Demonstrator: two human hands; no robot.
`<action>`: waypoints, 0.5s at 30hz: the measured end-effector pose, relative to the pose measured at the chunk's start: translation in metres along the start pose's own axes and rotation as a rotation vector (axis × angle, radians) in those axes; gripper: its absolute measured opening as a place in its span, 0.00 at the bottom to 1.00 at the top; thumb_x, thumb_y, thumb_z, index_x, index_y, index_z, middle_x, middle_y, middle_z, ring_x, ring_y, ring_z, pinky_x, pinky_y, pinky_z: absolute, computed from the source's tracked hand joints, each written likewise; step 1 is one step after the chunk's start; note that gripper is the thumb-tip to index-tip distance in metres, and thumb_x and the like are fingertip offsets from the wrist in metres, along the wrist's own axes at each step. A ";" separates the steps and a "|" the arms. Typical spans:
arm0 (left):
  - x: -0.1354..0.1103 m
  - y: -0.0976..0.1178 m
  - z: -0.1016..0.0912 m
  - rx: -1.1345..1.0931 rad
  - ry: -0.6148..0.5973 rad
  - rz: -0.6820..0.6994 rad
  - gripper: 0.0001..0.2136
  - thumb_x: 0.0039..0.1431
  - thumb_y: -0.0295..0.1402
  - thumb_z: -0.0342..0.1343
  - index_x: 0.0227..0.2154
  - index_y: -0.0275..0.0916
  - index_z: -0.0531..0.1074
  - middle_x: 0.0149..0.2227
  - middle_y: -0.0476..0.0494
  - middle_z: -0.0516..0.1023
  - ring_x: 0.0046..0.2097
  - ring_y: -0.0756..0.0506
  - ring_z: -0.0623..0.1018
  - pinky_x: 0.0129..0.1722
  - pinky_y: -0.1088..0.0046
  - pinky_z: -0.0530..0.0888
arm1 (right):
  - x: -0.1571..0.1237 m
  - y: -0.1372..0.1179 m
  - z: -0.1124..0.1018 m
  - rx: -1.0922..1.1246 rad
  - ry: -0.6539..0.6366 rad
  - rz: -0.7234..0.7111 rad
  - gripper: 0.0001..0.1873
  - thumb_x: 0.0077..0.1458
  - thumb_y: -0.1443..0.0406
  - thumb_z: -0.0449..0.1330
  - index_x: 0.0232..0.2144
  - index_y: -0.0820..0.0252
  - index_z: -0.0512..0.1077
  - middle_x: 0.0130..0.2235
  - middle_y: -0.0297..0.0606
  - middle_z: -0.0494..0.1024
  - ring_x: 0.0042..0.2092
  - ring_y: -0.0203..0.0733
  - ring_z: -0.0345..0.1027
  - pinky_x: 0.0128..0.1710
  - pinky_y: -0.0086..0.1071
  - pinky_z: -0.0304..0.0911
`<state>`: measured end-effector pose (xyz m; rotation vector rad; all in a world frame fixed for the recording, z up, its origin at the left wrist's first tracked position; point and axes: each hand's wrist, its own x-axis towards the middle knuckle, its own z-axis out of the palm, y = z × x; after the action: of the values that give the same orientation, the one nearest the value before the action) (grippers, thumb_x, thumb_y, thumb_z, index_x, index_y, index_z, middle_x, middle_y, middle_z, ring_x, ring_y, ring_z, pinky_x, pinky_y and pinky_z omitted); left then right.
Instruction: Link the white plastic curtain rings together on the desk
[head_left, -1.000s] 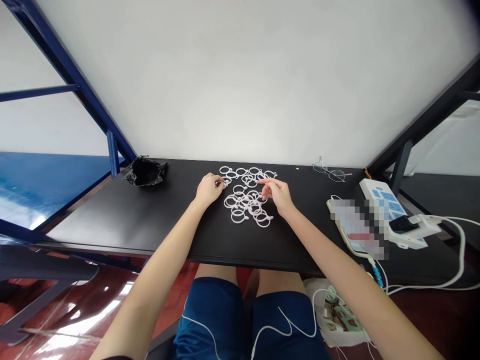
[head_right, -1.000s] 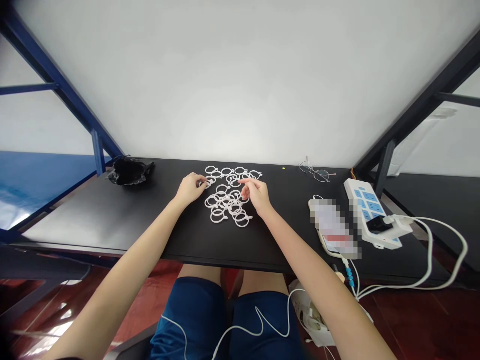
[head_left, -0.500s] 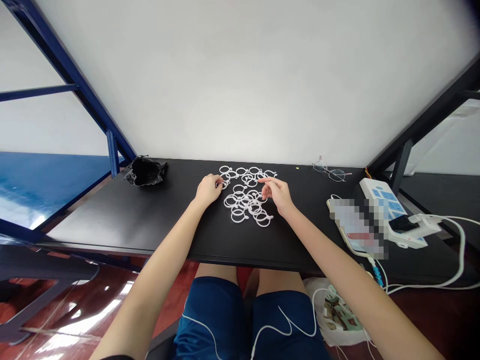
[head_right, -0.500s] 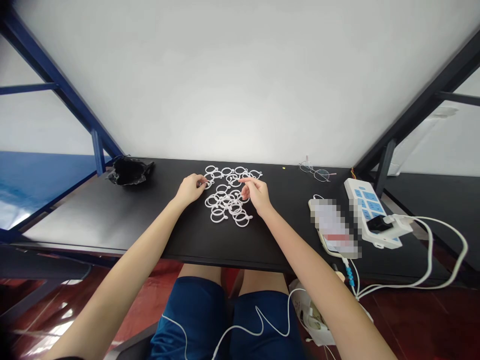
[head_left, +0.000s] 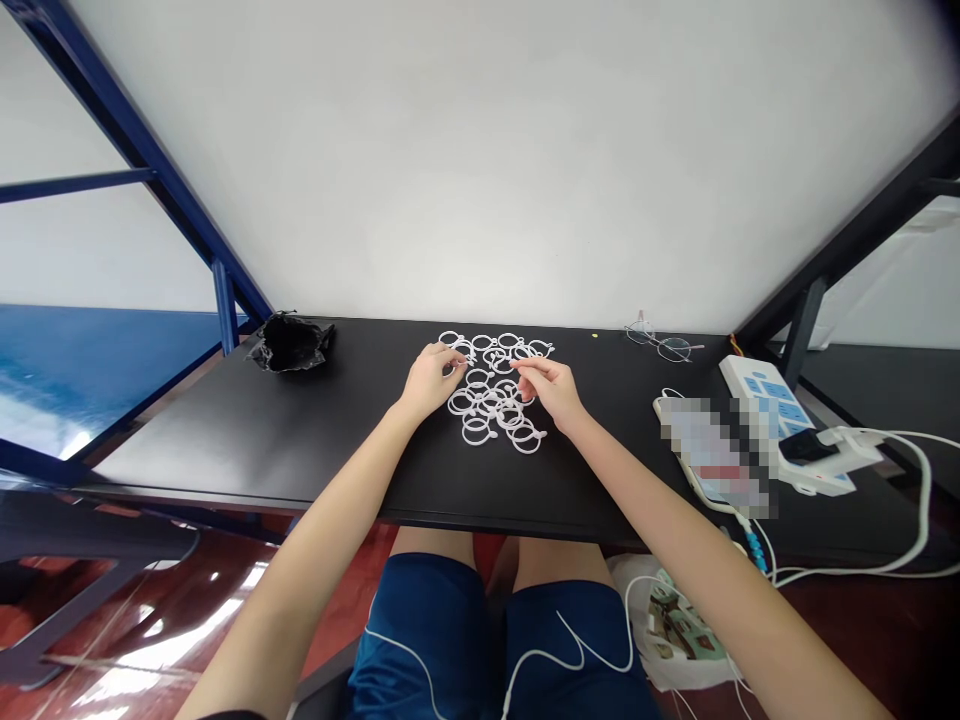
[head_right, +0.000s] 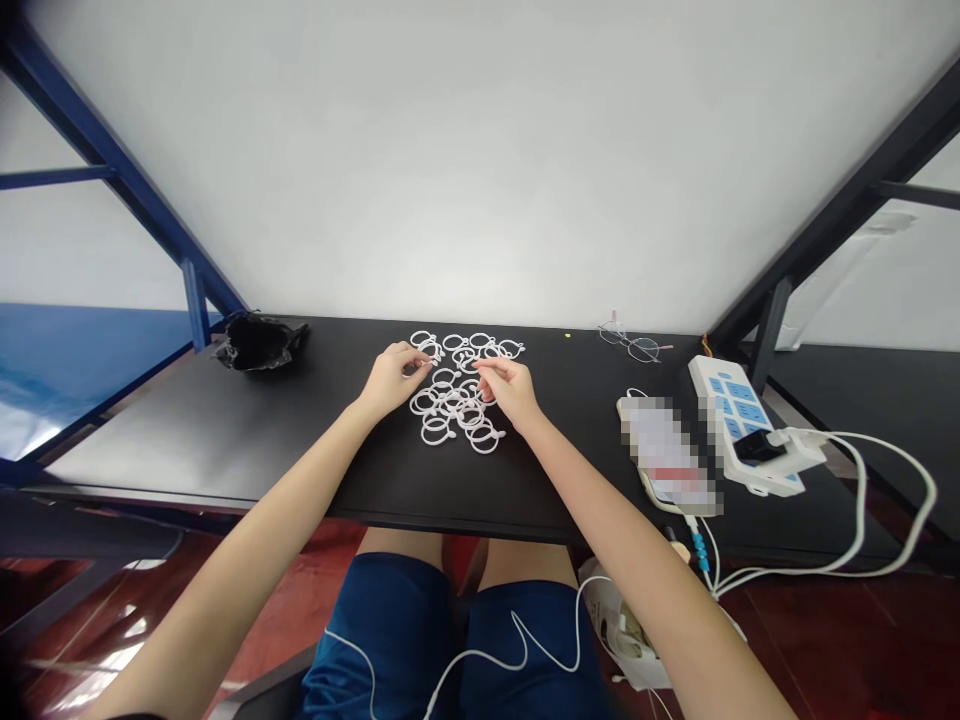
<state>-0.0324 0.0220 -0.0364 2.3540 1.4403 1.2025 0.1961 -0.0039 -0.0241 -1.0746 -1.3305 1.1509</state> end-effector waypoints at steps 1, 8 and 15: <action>-0.001 0.005 0.002 0.007 0.005 0.037 0.06 0.60 0.32 0.54 0.34 0.39 0.76 0.34 0.44 0.73 0.40 0.44 0.72 0.42 0.67 0.71 | 0.000 0.002 0.000 -0.034 -0.003 -0.021 0.12 0.48 0.59 0.62 0.32 0.60 0.78 0.22 0.32 0.73 0.21 0.32 0.63 0.22 0.29 0.63; -0.007 0.034 0.002 -0.003 -0.001 0.201 0.04 0.61 0.32 0.56 0.33 0.40 0.75 0.54 0.39 0.69 0.55 0.40 0.69 0.50 0.62 0.71 | -0.010 0.003 0.008 -0.441 -0.026 -0.421 0.15 0.50 0.59 0.63 0.41 0.57 0.77 0.35 0.39 0.77 0.33 0.40 0.70 0.30 0.33 0.69; -0.008 0.034 0.005 -0.111 -0.022 0.288 0.03 0.60 0.30 0.55 0.32 0.40 0.73 0.54 0.41 0.72 0.56 0.42 0.71 0.53 0.62 0.71 | -0.014 0.004 0.012 -0.522 -0.090 -0.550 0.09 0.56 0.61 0.59 0.39 0.54 0.77 0.38 0.40 0.76 0.39 0.43 0.71 0.33 0.35 0.69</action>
<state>-0.0071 -0.0015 -0.0274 2.5499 1.0228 1.2777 0.1849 -0.0176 -0.0300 -0.9228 -1.9091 0.4541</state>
